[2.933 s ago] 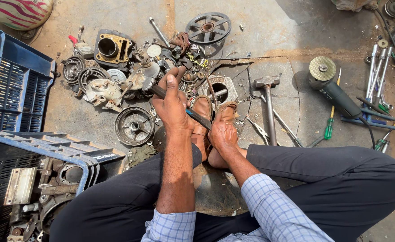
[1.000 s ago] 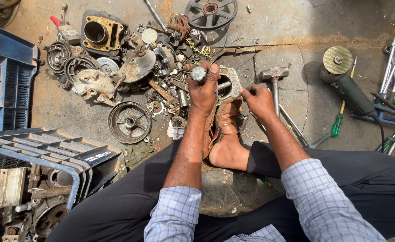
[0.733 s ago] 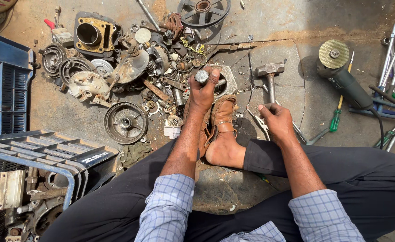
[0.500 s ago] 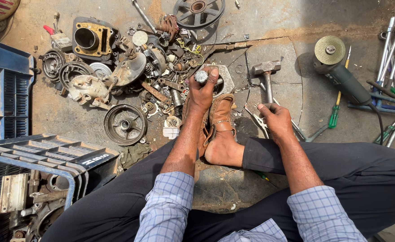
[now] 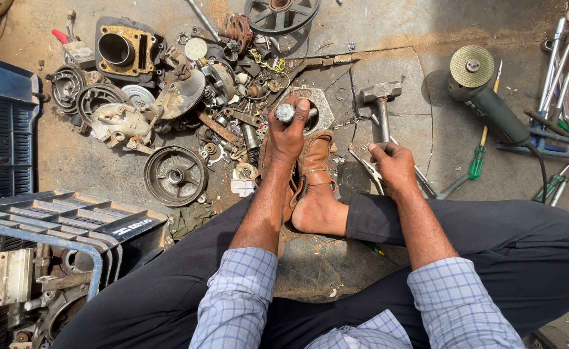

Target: The person sits on the floor and uses a hammer and a metal punch to strike a small metal component held on a hexagonal anvil. They repeatedly adjust the component and strike it to shape or separate it. The person also uses pliers to handle the metal piece and briefly picks up other parts from the surrounding pile of scrap.

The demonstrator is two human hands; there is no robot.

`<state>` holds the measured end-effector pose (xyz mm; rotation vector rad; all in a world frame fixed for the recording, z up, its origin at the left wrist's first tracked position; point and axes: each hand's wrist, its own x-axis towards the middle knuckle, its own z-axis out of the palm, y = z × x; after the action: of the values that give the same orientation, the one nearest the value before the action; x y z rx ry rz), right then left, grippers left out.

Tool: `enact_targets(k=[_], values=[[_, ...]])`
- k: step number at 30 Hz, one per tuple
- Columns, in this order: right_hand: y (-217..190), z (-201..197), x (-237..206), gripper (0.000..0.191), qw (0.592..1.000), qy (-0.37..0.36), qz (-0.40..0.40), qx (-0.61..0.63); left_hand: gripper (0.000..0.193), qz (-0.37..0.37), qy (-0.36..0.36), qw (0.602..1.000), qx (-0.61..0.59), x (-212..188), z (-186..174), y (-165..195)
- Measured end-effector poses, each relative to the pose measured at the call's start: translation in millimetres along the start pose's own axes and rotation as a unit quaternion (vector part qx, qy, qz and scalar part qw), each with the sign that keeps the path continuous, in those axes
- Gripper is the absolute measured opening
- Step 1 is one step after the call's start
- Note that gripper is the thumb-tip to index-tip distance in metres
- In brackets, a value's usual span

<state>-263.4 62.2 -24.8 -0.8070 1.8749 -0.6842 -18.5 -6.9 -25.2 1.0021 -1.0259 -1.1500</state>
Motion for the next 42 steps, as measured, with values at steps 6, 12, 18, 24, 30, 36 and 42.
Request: enact_targets(k=[6,12,18,24,30,36,42], values=[[6,6,5,0.027,1.000,0.002,-0.014,-0.008,0.042,-0.006,-0.020,0.999,0.048,-1,1,3],[10,4,9,0.029,0.999,0.025,-0.002,-0.039,0.040,0.000,0.010,1.000,-0.005,-2,-1,-3],[8,5,20,0.032,0.997,0.029,0.025,-0.062,0.043,0.033,-0.007,0.996,0.088,-2,-5,-6],[15,8,16,0.037,0.996,0.026,0.001,-0.083,0.044,0.019,0.001,0.999,0.032,-1,2,-4],[14,8,14,0.037,0.996,0.024,-0.002,-0.088,0.044,0.074,-0.003,0.986,0.152,3,2,5],[13,7,9,0.037,0.996,0.021,-0.011,-0.092,0.043,0.074,-0.022,0.991,0.111,0,0,11],[11,8,7,0.036,0.995,0.015,-0.001,-0.099,0.042,0.009,-0.010,0.999,0.039,0,-1,6]])
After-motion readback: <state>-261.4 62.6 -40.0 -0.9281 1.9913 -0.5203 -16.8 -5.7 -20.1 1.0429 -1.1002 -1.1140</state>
